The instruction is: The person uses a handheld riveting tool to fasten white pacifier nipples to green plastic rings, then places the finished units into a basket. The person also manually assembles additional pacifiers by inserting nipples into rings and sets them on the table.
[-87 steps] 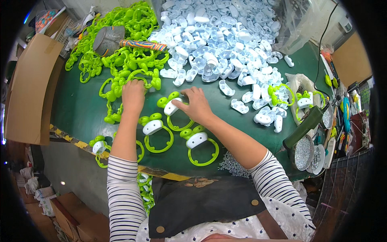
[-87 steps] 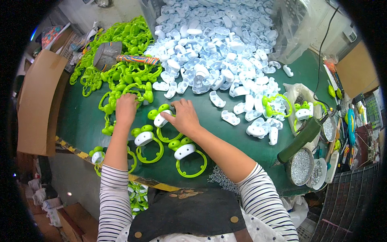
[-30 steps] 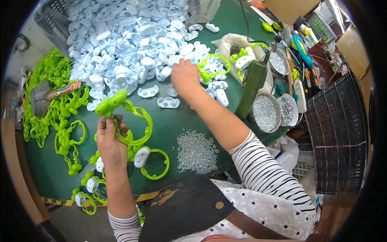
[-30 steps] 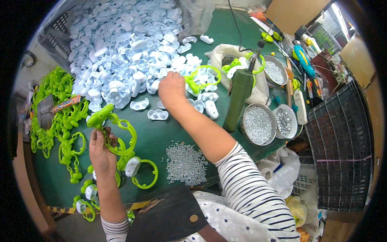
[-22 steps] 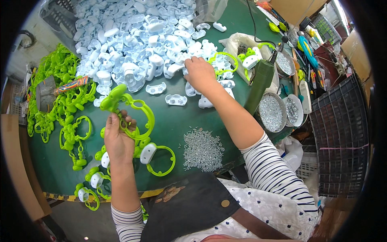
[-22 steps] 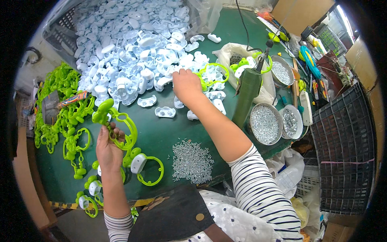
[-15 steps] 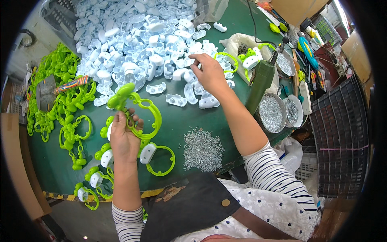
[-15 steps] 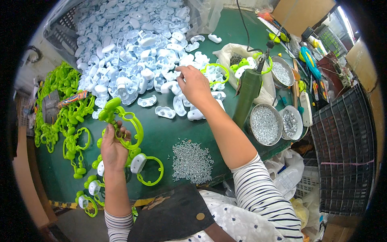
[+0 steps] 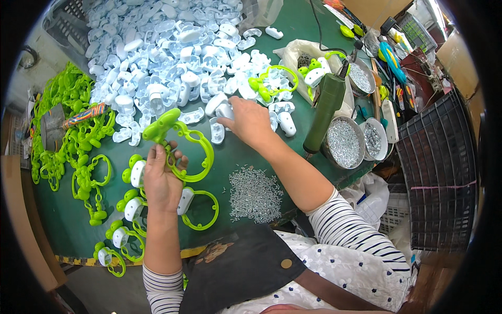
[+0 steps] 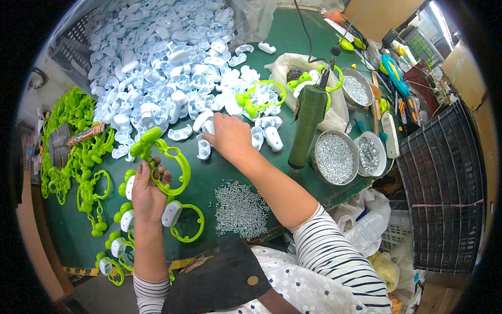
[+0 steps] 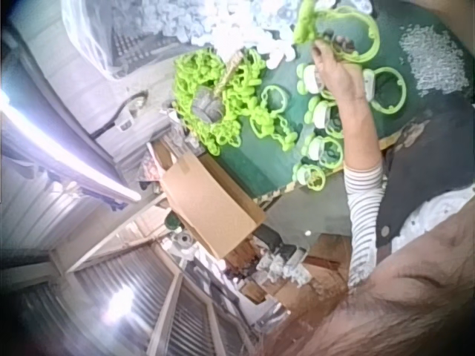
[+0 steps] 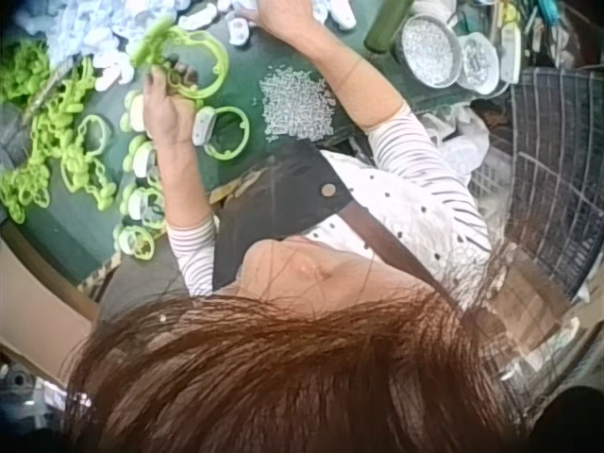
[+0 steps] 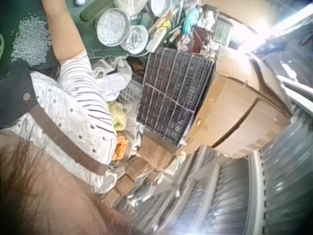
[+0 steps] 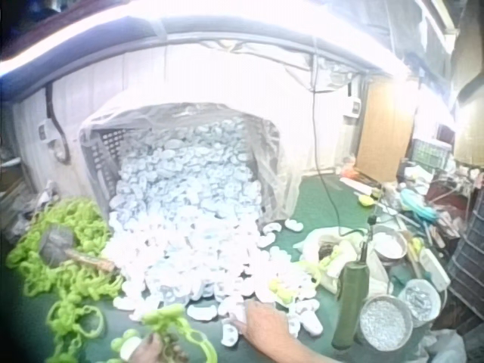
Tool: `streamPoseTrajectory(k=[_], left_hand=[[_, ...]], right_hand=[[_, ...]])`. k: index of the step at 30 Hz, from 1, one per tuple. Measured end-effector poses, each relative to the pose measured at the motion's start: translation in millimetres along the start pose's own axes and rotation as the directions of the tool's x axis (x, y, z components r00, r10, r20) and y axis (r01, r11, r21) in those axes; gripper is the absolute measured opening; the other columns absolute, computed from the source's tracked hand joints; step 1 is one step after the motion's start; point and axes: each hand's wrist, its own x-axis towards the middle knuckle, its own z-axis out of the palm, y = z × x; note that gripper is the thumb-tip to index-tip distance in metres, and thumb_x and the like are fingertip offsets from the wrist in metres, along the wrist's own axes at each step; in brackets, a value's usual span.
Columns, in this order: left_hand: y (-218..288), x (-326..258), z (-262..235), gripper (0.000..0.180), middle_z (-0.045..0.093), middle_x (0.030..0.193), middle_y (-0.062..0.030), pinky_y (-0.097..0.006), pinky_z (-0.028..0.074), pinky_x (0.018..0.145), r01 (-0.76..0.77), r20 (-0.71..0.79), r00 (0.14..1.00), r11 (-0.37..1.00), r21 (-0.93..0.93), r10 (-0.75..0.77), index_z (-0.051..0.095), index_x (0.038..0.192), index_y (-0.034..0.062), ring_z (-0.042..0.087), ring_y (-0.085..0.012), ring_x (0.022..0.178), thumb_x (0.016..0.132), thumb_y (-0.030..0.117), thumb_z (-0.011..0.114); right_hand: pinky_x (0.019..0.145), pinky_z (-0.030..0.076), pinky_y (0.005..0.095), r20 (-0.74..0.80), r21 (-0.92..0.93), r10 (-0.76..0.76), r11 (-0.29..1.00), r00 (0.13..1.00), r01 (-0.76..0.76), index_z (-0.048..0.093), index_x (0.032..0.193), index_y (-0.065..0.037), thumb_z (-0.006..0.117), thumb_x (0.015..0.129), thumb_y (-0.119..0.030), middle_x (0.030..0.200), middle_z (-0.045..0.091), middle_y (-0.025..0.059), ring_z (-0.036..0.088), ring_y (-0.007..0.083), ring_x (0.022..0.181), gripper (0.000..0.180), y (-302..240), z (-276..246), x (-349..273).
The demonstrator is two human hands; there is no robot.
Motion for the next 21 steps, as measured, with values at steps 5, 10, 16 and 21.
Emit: streamPoseTrajectory(k=[5, 10, 16, 21], left_hand=[[2.9, -3.2, 0.9, 0.021, 0.059, 0.11, -0.009, -0.036, 0.051, 0.081, -0.004, -0.019, 1.0, 1.0, 0.004, 0.004, 0.052, 0.116, 0.0067, 0.058, -0.0163, 0.089, 0.102, 0.023, 0.053], [-5.1, -1.2, 1.0, 0.018, 0.06, 0.111, -0.0083, -0.035, 0.051, 0.08, 0.038, -0.047, 0.998, 0.996, -0.085, -0.042, 0.053, 0.114, 0.0088, 0.058, -0.0166, 0.088, 0.102, 0.022, 0.054], [-16.6, -4.8, 28.7, 0.02, 0.056, 0.104, -0.0037, -0.025, 0.044, 0.063, 0.103, -0.008, 0.995, 0.992, -0.068, -0.104, 0.051, 0.116, 0.009, 0.055, -0.014, 0.079, 0.102, 0.023, 0.054], [-16.1, -10.4, 38.5, 0.032, 0.056, 0.103, -0.0033, -0.024, 0.043, 0.061, 0.122, 0.016, 0.992, 0.992, -0.023, -0.121, 0.046, 0.128, 0.0056, 0.055, -0.0128, 0.077, 0.102, 0.023, 0.053]], right_hand=[[0.077, 0.053, 0.0438, -0.145, 0.255, -0.059, 0.962, 0.988, 0.095, 0.06, 0.121, -0.008, 0.079, 0.077, -0.031, 0.099, 0.064, 0.015, 0.066, 0.0355, 0.09, 0.053, 8.4, 0.4, 2.0], [0.07, 0.051, 0.0304, -0.098, 0.676, -0.081, 0.726, 0.992, 0.125, 0.063, 0.121, -0.007, 0.077, 0.081, -0.014, 0.094, 0.066, 0.0074, 0.063, 0.0162, 0.076, 0.044, -5.1, -13.8, 0.7], [0.073, 0.052, 0.0259, 0.159, 0.955, -0.251, 0.284, 0.955, -0.084, 0.063, 0.121, 0.0, 0.077, 0.08, -0.004, 0.099, 0.067, 0.0062, 0.063, 0.0103, 0.083, 0.043, -33.7, -1.1, -25.5], [0.072, 0.054, 0.0264, 0.006, 0.879, -0.178, 0.47, 0.984, 0.079, 0.066, 0.112, 0.0, 0.077, 0.082, -0.006, 0.1, 0.064, 0.0053, 0.065, 0.0116, 0.085, 0.032, -35.2, 6.7, -30.7]])
